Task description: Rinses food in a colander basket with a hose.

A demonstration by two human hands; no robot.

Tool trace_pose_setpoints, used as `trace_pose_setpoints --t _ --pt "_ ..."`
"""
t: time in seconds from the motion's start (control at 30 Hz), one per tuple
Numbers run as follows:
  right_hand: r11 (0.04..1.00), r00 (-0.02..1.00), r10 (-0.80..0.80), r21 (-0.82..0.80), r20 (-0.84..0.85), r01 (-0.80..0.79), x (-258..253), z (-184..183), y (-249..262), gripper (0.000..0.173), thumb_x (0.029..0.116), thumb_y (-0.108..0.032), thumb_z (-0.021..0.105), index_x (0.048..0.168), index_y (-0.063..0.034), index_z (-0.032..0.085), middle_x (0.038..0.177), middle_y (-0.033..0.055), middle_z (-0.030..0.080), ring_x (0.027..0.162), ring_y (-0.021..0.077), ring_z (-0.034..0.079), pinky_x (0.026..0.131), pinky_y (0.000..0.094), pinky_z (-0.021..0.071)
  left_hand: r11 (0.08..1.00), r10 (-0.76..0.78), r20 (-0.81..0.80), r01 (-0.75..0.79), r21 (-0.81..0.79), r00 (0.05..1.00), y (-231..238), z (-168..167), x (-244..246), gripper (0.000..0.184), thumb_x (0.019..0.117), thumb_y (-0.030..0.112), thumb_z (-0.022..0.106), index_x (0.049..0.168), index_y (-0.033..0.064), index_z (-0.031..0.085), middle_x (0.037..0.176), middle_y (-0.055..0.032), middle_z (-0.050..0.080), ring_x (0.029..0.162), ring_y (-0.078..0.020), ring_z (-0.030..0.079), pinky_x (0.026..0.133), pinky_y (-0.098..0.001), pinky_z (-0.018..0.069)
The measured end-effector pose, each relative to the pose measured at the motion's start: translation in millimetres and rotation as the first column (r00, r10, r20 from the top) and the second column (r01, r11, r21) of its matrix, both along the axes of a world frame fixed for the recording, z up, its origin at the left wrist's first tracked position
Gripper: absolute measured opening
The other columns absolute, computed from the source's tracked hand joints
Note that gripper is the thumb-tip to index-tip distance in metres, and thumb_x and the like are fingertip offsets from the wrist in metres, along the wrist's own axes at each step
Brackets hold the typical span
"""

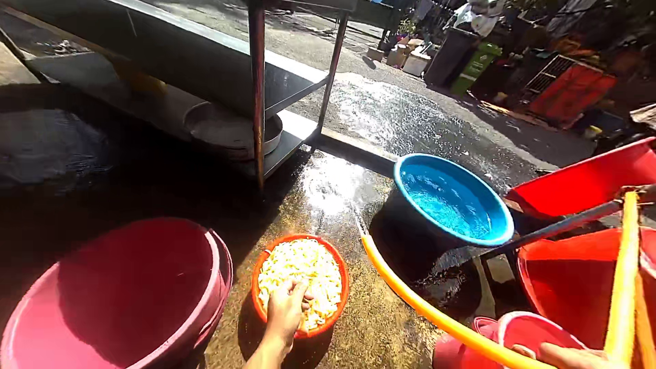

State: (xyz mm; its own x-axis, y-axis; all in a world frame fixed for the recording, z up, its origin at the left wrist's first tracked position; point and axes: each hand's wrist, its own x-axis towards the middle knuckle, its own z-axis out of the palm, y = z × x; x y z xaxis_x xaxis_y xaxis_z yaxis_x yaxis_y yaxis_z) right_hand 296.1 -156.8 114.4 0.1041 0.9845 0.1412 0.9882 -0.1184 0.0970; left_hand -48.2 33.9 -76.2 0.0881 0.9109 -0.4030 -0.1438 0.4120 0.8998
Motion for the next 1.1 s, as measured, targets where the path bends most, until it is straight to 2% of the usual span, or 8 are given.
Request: trace_pose_setpoints --t 0.1,0.2,0.3,0.53,0.73,0.87,1.0,1.1 --pt "0.999 0.999 0.000 0.052 0.039 -0.002 -19.6 -16.6 -14.1 0.036 0.0891 -0.031 0.063 0.062 -0.0073 0.058 0.059 0.0132 0.062 0.061 0.0330 0.067 0.071 0.0593 0.0516 0.989 0.012 0.219 0.020 -0.144 0.976 26.9 11.8 32.2 0.032 0.1109 0.026 0.048 0.119 -0.0005 0.065 0.098 -0.0131 0.073 0.085 -0.0243 0.071 0.075 -0.0412 0.0595" --pt "0.982 0.994 -0.087 0.173 0.070 0.074 -34.1 -36.4 -12.6 0.041 0.0867 -0.043 0.058 0.057 -0.0144 0.058 0.058 0.0041 0.061 0.065 0.0239 0.068 0.086 0.0539 0.0524 0.972 0.049 0.398 0.048 -0.229 0.916 52.3 12.6 83.3 0.039 0.1125 0.031 0.039 0.119 0.0013 0.063 0.101 -0.0143 0.070 0.086 -0.0263 0.070 0.071 -0.0444 0.0593" --pt "0.950 0.960 -0.273 -0.138 0.066 0.280 -57.0 -36.0 -4.3 0.034 0.0875 -0.040 0.062 0.078 -0.0106 0.074 0.079 0.0083 0.074 0.092 0.0304 0.072 0.107 0.0558 0.0414 0.958 0.026 0.439 0.103 -0.267 0.898 68.3 15.9 116.8 0.044 0.1126 0.035 0.037 0.121 0.0001 0.062 0.104 -0.0165 0.070 0.088 -0.0293 0.070 0.075 -0.0482 0.0586" --pt "0.850 0.911 -0.408 -0.340 0.062 0.403 -98.4 -54.3 9.2 0.027 0.0865 -0.033 0.062 0.091 -0.0096 0.075 0.094 0.0073 0.076 0.111 0.0307 0.067 0.119 0.0551 0.0293 0.968 0.035 0.566 0.112 -0.223 0.823 42.6 13.2 98.5 0.030 0.1084 0.021 0.042 0.096 0.0008 0.060 0.076 -0.0131 0.068 0.065 -0.0230 0.068 0.062 -0.0384 0.0598" --pt "0.805 0.912 -0.375 -0.430 0.164 0.408 -110.7 -82.6 25.6 0.023 0.0849 -0.031 0.068 0.090 -0.0107 0.078 0.090 0.0084 0.077 0.104 0.0321 0.070 0.115 0.0601 0.0320 0.965 0.067 0.304 0.016 -0.264 0.950 -1.0 -8.8 59.7 0.025 0.1082 0.014 0.047 0.105 -0.0064 0.061 0.083 -0.0161 0.069 0.071 -0.0255 0.070 0.067 -0.0413 0.0621" --pt "0.870 0.960 -0.215 -0.412 0.181 0.272 -117.4 -103.7 33.5 0.027 0.0744 -0.042 0.074 0.079 -0.0150 0.076 0.078 0.0071 0.075 0.087 0.0307 0.073 0.100 0.0611 0.0435 0.961 -0.050 0.060 0.064 -0.267 0.997 -38.4 -33.0 36.8 0.024 0.1050 0.013 0.058 0.117 -0.0061 0.065 0.111 -0.0207 0.070 0.102 -0.0290 0.070 0.087 -0.0450 0.0592" --pt "0.974 0.995 -0.047 -0.214 0.093 0.067 -107.5 -106.4 32.1 0.038 0.0656 -0.056 0.078 0.067 -0.0191 0.071 0.066 0.0047 0.070 0.070 0.0274 0.070 0.088 0.0617 0.0453 0.983 -0.144 -0.041 0.138 -0.120 0.989 -47.2 -37.3 41.3 0.026 0.1031 0.019 0.059 0.121 0.0011 0.068 0.115 -0.0152 0.070 0.106 -0.0238 0.068 0.092 -0.0443 0.0572" --pt "0.992 0.998 0.047 -0.123 0.047 -0.041 -104.8 -102.3 29.2 0.039 0.0628 -0.056 0.081 0.062 -0.0200 0.067 0.062 0.0029 0.066 0.064 0.0246 0.067 0.086 0.0604 0.0444 0.996 -0.003 0.004 0.003 -0.092 1.000 -38.2 -31.8 52.4 0.026 0.1037 0.013 0.060 0.123 -0.0024 0.066 0.119 -0.0181 0.069 0.110 -0.0252 0.069 0.097 -0.0435 0.0579"
